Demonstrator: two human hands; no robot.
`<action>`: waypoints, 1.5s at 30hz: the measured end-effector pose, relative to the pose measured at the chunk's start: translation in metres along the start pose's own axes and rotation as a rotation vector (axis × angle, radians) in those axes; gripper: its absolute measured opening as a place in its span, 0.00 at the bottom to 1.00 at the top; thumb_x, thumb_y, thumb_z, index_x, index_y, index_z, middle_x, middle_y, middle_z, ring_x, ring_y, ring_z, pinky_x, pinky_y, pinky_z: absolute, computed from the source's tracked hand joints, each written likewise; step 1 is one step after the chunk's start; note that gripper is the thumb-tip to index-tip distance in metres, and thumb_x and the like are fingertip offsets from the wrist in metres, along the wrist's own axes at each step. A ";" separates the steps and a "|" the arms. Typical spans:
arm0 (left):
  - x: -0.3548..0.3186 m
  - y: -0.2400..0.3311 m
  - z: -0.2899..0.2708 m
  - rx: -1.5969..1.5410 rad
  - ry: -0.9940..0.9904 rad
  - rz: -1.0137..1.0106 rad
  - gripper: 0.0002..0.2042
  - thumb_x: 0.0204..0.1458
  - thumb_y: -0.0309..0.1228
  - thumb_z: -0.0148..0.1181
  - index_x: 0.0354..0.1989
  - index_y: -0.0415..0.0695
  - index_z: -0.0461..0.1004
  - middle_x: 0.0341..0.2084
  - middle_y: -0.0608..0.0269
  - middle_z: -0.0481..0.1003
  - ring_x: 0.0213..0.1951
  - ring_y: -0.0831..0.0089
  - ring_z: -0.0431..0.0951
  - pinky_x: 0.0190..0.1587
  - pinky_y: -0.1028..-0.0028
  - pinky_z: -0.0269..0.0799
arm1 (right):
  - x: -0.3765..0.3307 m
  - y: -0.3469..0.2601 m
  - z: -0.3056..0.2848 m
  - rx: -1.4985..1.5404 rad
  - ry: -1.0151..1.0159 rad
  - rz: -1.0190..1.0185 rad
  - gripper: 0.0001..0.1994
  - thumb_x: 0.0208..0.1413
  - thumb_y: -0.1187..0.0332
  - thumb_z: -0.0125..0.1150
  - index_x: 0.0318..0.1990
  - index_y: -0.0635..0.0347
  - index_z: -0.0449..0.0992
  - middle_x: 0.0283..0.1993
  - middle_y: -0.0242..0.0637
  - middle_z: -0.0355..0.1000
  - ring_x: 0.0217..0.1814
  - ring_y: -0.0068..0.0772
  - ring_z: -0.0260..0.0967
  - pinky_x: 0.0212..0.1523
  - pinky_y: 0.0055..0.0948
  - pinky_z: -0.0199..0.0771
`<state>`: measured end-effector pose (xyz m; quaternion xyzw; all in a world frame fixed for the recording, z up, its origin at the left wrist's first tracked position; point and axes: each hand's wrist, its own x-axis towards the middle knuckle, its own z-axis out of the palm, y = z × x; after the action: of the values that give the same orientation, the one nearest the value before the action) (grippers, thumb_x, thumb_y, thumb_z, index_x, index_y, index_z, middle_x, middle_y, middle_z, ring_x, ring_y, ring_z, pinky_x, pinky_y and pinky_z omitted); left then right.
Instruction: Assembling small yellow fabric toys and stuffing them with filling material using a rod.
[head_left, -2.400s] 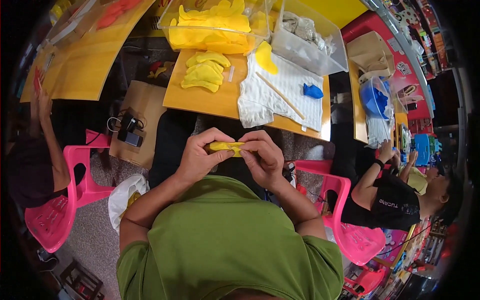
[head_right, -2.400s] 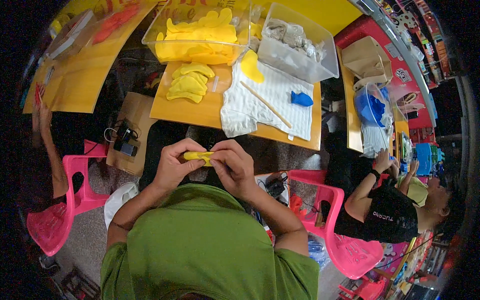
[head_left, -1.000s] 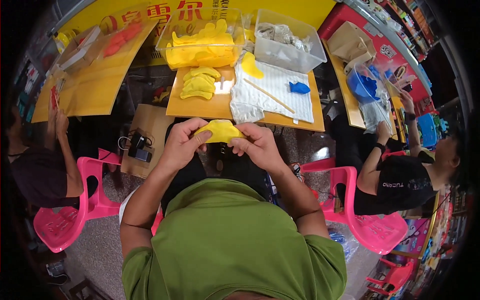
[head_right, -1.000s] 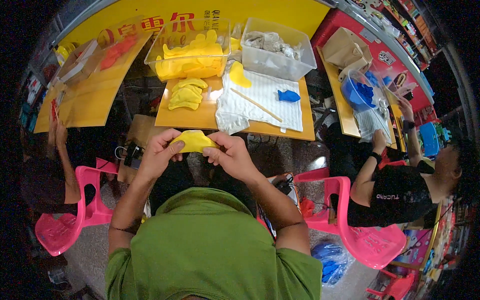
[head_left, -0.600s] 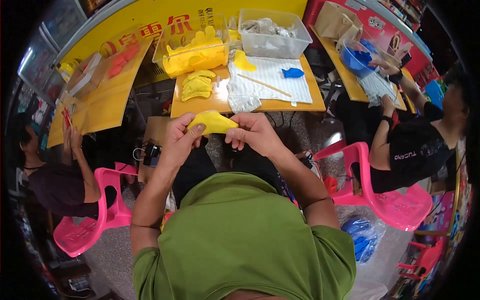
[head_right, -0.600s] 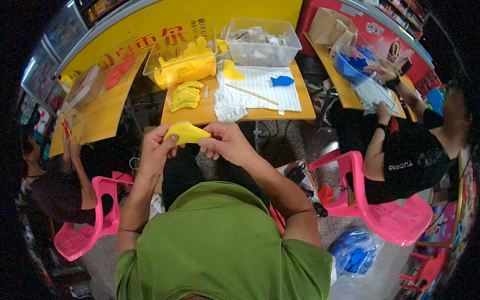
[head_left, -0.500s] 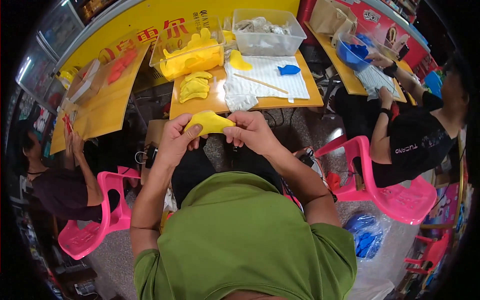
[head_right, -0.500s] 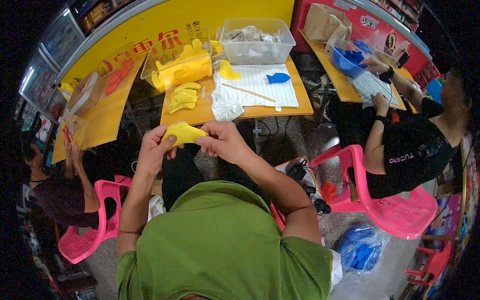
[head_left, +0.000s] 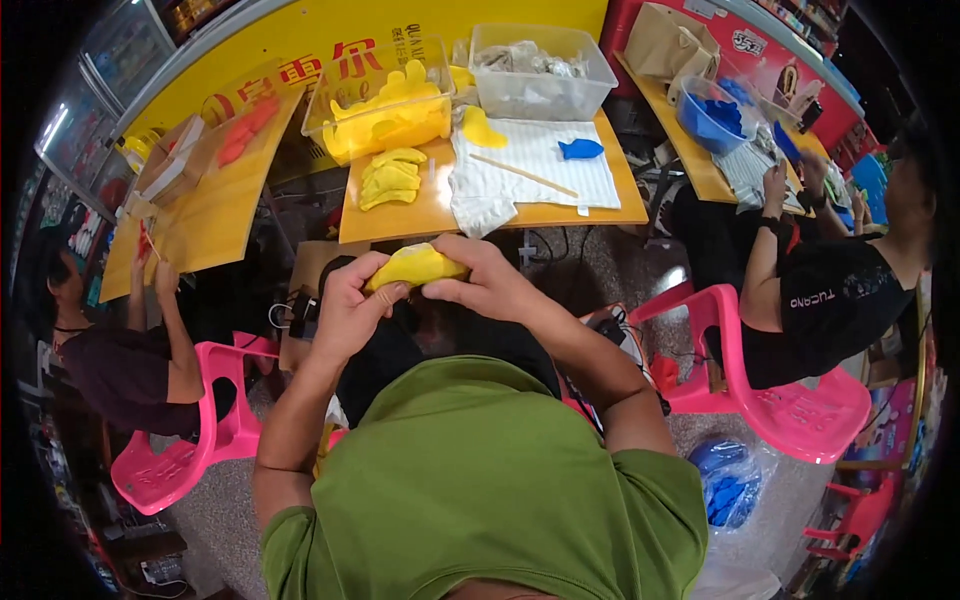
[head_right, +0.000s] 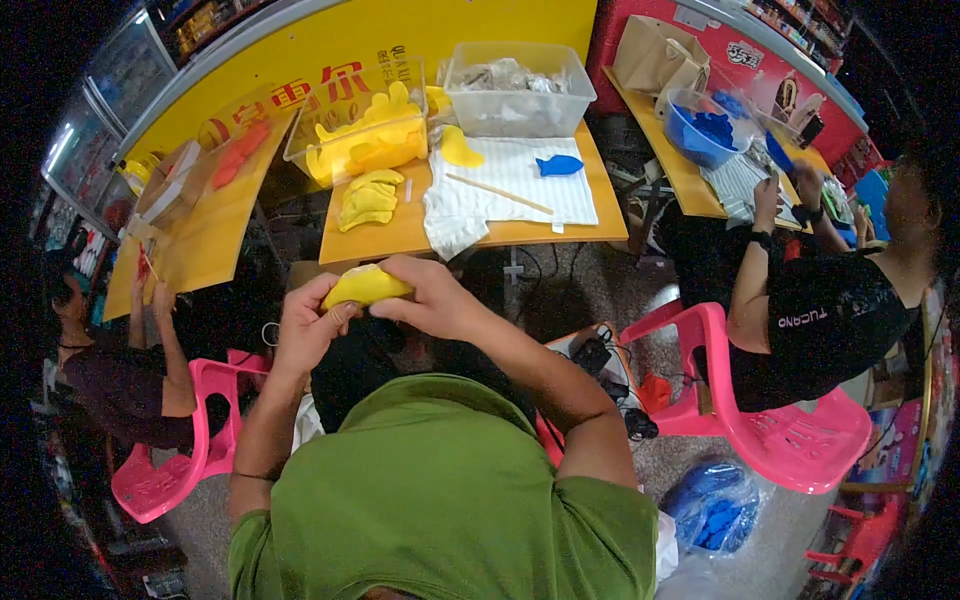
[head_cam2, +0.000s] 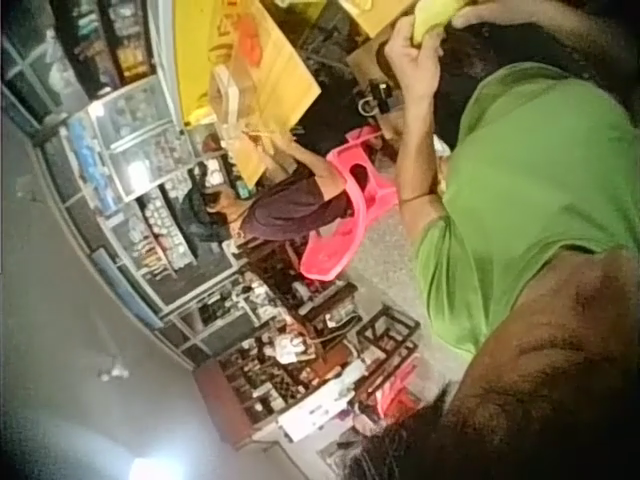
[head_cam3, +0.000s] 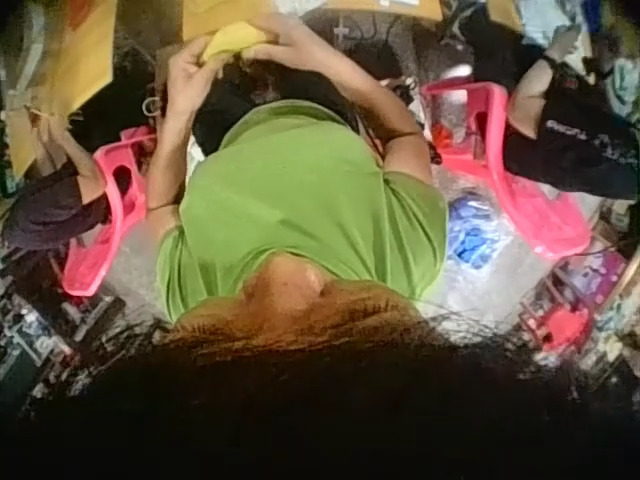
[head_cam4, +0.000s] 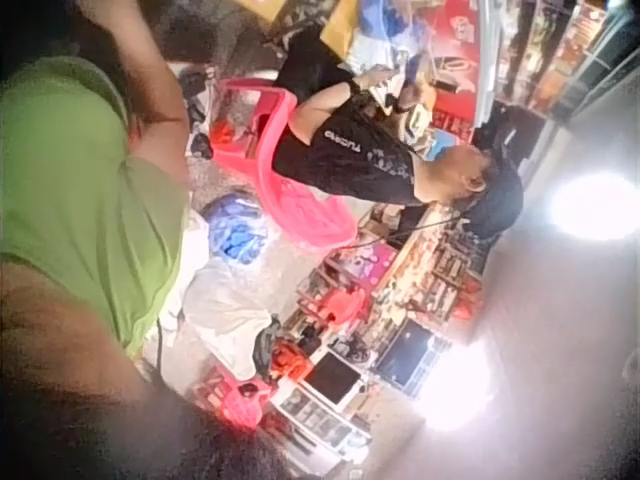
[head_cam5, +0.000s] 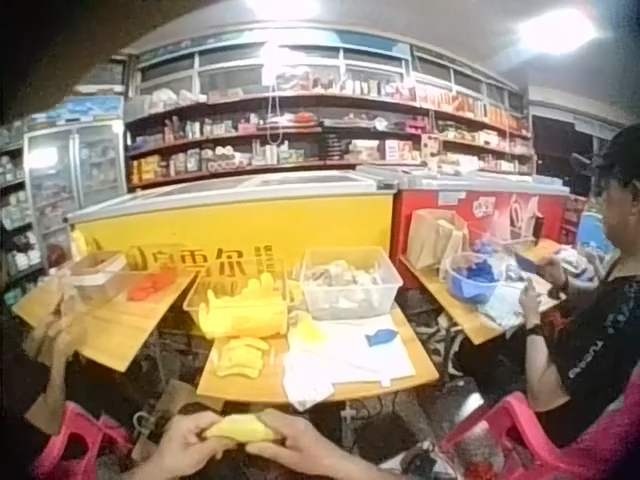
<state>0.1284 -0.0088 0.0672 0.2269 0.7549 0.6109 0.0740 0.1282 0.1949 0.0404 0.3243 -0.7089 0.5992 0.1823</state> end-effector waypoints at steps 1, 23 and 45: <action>0.000 0.003 0.003 -0.010 -0.001 -0.005 0.05 0.51 0.23 0.56 0.36 0.38 0.72 0.21 0.71 0.72 0.18 0.88 0.64 0.21 0.86 0.59 | 0.001 0.000 0.000 0.006 -0.070 0.079 0.11 0.48 0.70 0.64 0.36 0.66 0.71 0.29 0.39 0.70 0.28 0.29 0.67 0.31 0.26 0.66; 0.063 -0.087 -0.019 -0.086 -0.070 -0.142 0.06 0.52 0.25 0.54 0.37 0.37 0.72 0.21 0.66 0.74 0.19 0.84 0.71 0.22 0.83 0.65 | 0.023 0.085 -0.005 0.045 -0.128 0.484 0.05 0.52 0.74 0.58 0.36 0.65 0.72 0.26 0.40 0.68 0.24 0.31 0.67 0.26 0.26 0.65; 0.148 -0.167 -0.053 0.602 0.486 0.355 0.06 0.43 0.21 0.58 0.31 0.39 0.71 0.25 0.57 0.72 0.28 0.59 0.74 0.31 0.68 0.70 | 0.149 0.257 0.029 -0.771 0.042 0.135 0.14 0.45 0.72 0.63 0.41 0.67 0.71 0.33 0.47 0.70 0.33 0.45 0.69 0.33 0.36 0.69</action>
<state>-0.0651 -0.0169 -0.0555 0.2141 0.8444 0.4020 -0.2821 -0.1505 0.1490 -0.0577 0.1722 -0.8979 0.3060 0.2654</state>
